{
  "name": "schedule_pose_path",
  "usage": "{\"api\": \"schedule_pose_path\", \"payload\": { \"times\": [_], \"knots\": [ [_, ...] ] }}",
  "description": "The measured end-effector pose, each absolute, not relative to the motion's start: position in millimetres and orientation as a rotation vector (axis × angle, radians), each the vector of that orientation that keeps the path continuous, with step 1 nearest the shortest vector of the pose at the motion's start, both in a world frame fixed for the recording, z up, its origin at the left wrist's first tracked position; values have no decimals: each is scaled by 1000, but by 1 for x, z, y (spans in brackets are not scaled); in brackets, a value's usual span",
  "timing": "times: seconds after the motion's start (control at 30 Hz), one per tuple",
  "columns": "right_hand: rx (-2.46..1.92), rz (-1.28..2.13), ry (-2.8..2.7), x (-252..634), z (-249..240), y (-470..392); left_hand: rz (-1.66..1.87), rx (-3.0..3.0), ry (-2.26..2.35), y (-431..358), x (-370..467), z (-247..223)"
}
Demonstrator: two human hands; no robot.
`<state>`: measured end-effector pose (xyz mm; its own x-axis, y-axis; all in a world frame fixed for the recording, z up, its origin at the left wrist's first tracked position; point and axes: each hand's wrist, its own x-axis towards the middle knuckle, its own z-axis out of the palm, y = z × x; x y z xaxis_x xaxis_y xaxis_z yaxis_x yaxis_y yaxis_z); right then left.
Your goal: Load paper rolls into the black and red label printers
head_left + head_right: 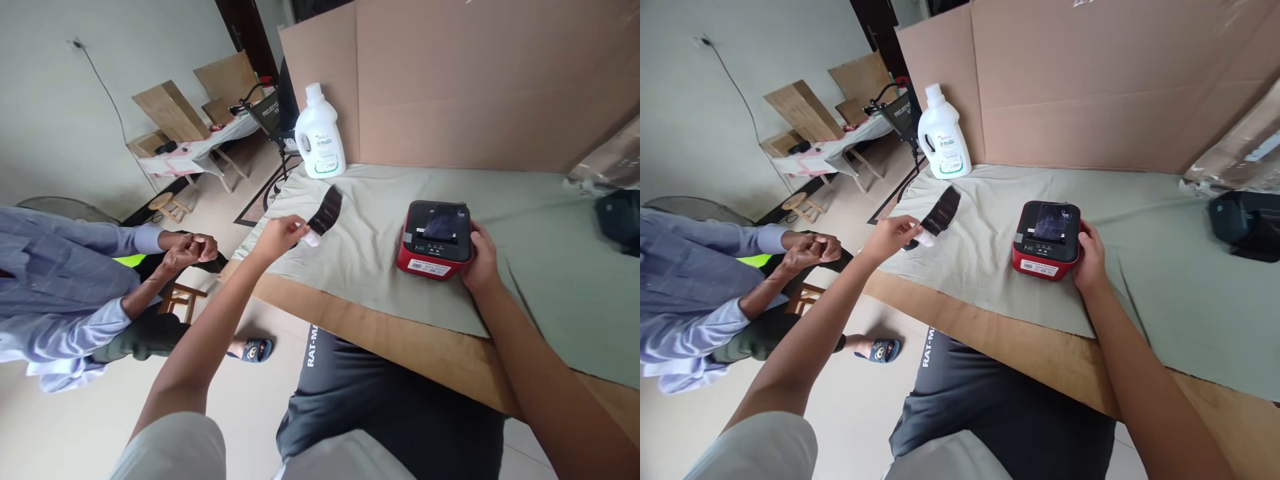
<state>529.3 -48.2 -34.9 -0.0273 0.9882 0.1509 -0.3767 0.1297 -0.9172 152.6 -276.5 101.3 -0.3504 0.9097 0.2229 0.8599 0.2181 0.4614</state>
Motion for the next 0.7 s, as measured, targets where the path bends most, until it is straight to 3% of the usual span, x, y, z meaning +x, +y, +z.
{"api": "schedule_pose_path", "payload": {
  "times": [0.2, 0.4, 0.47, 0.57, 0.63, 0.7],
  "knots": [
    [-824, 1269, -966, 528, -35, -48, 355, 1760, 2542, -313, 150, 59],
    [-862, 1223, -974, 525, -31, -50, 193, 1651, 2643, -315, 148, 51],
    [-892, 1248, -967, 527, -28, -52, 283, 1632, 2707, -314, 150, 53],
    [-924, 1288, -1007, 540, -22, -57, 747, 1635, 2715, -296, 171, 56],
    [-930, 1328, -1128, 552, -19, -65, 1054, 1641, 2476, -267, 202, 53],
    [-947, 1395, -1312, 563, -18, -76, 1103, 1570, 2112, -229, 243, 46]
  ]
}}
